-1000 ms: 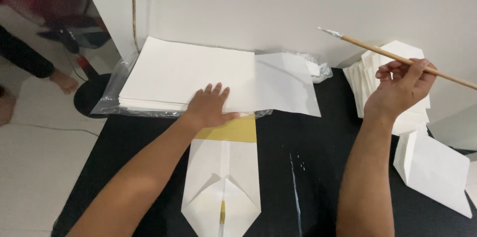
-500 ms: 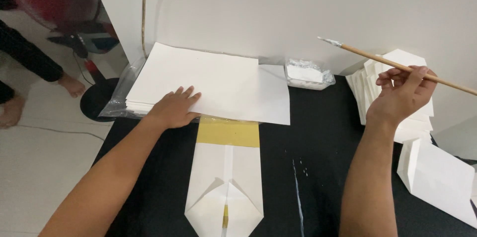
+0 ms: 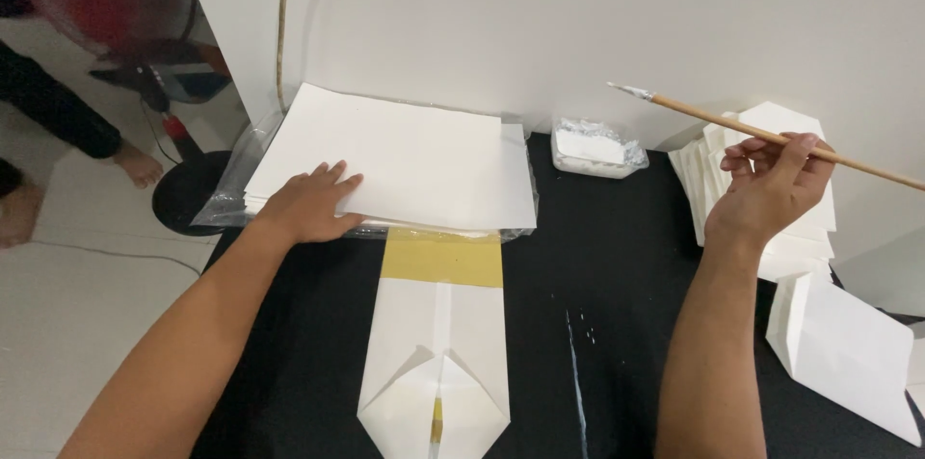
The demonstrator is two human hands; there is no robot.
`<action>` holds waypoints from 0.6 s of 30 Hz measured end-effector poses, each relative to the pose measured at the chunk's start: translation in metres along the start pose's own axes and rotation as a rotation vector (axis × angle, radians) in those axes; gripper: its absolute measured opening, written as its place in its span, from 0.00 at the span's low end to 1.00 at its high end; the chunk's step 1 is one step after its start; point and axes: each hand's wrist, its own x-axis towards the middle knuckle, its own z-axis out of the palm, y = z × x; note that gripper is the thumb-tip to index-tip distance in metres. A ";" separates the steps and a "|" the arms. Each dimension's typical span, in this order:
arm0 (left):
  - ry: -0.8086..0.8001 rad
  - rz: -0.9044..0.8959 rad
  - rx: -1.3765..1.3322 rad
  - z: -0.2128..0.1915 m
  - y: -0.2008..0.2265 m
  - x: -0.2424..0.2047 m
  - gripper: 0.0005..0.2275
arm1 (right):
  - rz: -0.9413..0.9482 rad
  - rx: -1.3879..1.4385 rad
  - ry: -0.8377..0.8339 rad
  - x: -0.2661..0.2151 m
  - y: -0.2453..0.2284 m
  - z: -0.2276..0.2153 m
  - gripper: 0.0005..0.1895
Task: Folding the bottom of a paper bag and applying glue using a wooden stick to seal it.
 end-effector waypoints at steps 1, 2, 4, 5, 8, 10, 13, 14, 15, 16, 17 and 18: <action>-0.002 -0.002 -0.002 -0.002 -0.001 -0.001 0.36 | 0.002 -0.001 -0.002 0.000 0.002 0.000 0.12; -0.003 -0.009 0.004 -0.003 -0.001 -0.002 0.37 | 0.001 0.004 -0.007 0.001 0.003 0.000 0.11; -0.002 -0.017 0.011 -0.012 0.002 -0.010 0.39 | -0.001 0.010 -0.012 0.000 0.004 0.000 0.11; -0.021 -0.052 -0.005 -0.019 0.007 -0.016 0.40 | 0.004 0.010 -0.021 -0.001 0.004 0.001 0.11; -0.029 -0.092 -0.032 -0.028 0.010 -0.025 0.44 | 0.009 0.007 -0.034 -0.001 0.005 0.000 0.12; -0.015 -0.099 -0.042 -0.030 0.012 -0.028 0.48 | 0.007 0.008 -0.040 -0.002 0.006 0.001 0.12; -0.009 -0.086 0.025 -0.027 0.019 -0.030 0.49 | 0.045 0.010 -0.073 -0.004 0.004 0.004 0.11; 0.066 -0.049 0.017 -0.023 0.021 -0.027 0.47 | 0.042 0.010 -0.099 -0.006 0.003 0.005 0.11; 0.137 -0.015 0.004 -0.016 0.023 -0.026 0.45 | 0.042 0.006 -0.129 -0.008 0.002 0.006 0.12; 0.129 -0.022 -0.001 -0.011 0.031 -0.032 0.45 | 0.052 0.003 -0.135 -0.010 0.001 0.005 0.12; 0.253 0.079 -0.055 -0.006 0.040 -0.038 0.35 | 0.030 -0.012 -0.187 -0.012 -0.001 0.004 0.11; 0.379 0.177 -0.109 -0.002 0.048 -0.043 0.26 | 0.008 -0.026 -0.239 -0.013 -0.002 0.004 0.11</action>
